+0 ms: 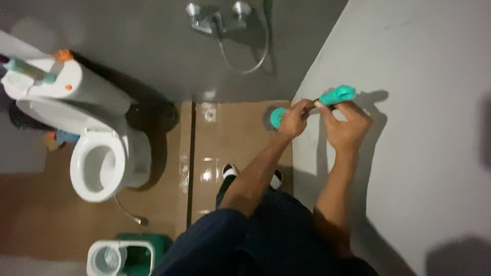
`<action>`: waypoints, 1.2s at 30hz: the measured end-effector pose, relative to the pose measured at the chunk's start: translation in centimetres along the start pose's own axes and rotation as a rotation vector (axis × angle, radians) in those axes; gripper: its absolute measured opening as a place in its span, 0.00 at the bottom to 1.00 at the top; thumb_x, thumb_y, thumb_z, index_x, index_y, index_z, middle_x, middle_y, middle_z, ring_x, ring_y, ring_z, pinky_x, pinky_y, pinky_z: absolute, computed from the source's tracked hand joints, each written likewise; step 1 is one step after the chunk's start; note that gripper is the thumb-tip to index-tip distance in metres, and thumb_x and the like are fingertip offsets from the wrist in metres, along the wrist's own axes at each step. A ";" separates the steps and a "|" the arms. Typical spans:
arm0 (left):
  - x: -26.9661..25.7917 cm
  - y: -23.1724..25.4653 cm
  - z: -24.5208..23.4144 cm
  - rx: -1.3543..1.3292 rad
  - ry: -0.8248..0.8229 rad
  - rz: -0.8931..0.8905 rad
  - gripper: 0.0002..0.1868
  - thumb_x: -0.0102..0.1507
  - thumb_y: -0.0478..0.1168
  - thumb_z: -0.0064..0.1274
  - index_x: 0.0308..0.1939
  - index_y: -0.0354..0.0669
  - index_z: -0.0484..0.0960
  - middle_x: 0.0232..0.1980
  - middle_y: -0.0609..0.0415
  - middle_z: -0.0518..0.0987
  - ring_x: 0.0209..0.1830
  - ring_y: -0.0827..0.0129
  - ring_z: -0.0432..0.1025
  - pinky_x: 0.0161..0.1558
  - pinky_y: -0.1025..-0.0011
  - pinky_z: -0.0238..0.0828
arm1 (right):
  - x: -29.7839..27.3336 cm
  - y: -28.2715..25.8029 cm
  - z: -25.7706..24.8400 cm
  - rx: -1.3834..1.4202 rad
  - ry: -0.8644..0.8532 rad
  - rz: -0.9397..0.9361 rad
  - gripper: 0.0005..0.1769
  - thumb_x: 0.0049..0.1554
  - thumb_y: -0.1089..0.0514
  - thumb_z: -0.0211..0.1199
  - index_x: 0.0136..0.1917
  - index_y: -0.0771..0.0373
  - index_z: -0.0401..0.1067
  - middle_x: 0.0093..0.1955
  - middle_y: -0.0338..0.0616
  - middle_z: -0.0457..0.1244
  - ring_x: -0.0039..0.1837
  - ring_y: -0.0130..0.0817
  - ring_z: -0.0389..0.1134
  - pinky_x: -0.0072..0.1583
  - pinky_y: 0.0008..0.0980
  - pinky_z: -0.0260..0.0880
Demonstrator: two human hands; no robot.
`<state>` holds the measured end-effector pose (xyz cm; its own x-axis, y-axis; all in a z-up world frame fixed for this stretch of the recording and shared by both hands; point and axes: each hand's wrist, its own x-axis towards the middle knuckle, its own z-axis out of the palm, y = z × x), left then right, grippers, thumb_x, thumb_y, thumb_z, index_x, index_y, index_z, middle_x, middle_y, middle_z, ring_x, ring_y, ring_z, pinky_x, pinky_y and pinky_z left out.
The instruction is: The person assembles a toilet brush by screwing together the multi-part metal handle and attaching the brush head.
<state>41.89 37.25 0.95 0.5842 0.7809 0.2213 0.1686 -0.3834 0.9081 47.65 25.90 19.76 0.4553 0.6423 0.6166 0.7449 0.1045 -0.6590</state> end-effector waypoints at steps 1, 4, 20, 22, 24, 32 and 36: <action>-0.7 0.3 0.0 0.002 -0.015 -0.028 0.14 0.66 0.31 0.50 0.55 0.47 0.75 0.53 0.48 0.82 0.49 0.54 0.81 0.46 0.60 0.79 | -0.5 -0.2 -0.2 0.002 -0.016 0.012 0.13 0.57 0.63 0.78 0.54 0.66 0.81 0.52 0.46 0.73 0.52 0.31 0.75 0.56 0.31 0.74; -1.9 0.7 -2.0 -0.161 -0.053 0.128 0.16 0.62 0.31 0.57 0.53 0.43 0.75 0.52 0.44 0.81 0.52 0.50 0.79 0.49 0.59 0.78 | -0.9 -0.7 0.1 0.070 0.001 0.036 0.12 0.57 0.63 0.79 0.53 0.65 0.81 0.52 0.46 0.73 0.52 0.32 0.75 0.56 0.31 0.74; -9.1 -6.9 -27.0 0.355 -0.191 -0.038 0.19 0.57 0.35 0.60 0.53 0.46 0.79 0.45 0.46 0.86 0.42 0.51 0.81 0.45 0.55 0.76 | -3.8 -14.9 17.1 0.028 -0.093 -0.283 0.11 0.50 0.61 0.81 0.46 0.62 0.82 0.41 0.39 0.71 0.41 0.29 0.69 0.53 0.36 0.72; -11.1 -8.7 -30.6 0.435 -0.071 -0.003 0.17 0.59 0.34 0.59 0.53 0.48 0.81 0.43 0.45 0.86 0.41 0.48 0.80 0.41 0.54 0.75 | -4.6 -16.3 19.7 0.035 -0.130 -0.366 0.12 0.51 0.60 0.80 0.48 0.62 0.82 0.42 0.38 0.71 0.40 0.28 0.69 0.59 0.41 0.75; -12.5 -10.5 -33.5 0.420 -0.098 -0.086 0.16 0.61 0.35 0.57 0.53 0.50 0.80 0.41 0.48 0.86 0.37 0.52 0.81 0.40 0.57 0.77 | -5.5 -18.3 22.1 0.085 -0.120 -0.352 0.09 0.52 0.60 0.79 0.45 0.58 0.80 0.45 0.38 0.73 0.44 0.32 0.71 0.63 0.40 0.74; -17.2 -14.1 -40.1 0.250 0.090 -0.039 0.19 0.57 0.30 0.55 0.51 0.50 0.81 0.43 0.50 0.87 0.40 0.57 0.84 0.38 0.62 0.80 | -8.5 -23.1 26.6 0.272 -0.353 -0.170 0.11 0.55 0.59 0.76 0.51 0.63 0.80 0.52 0.44 0.73 0.52 0.32 0.76 0.53 0.31 0.77; -17.7 -14.1 -37.5 0.301 0.056 -0.219 0.15 0.61 0.32 0.58 0.51 0.46 0.79 0.43 0.46 0.85 0.40 0.51 0.81 0.38 0.58 0.77 | -8.9 -22.4 24.5 0.201 -0.355 -0.196 0.11 0.56 0.59 0.76 0.52 0.63 0.81 0.54 0.46 0.73 0.54 0.35 0.76 0.55 0.33 0.77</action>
<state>-0.58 47.28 -2.43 0.4655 0.8830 0.0595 0.5157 -0.3253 0.7926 14.98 36.44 18.53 0.0937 0.8128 0.5750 0.6746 0.3729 -0.6371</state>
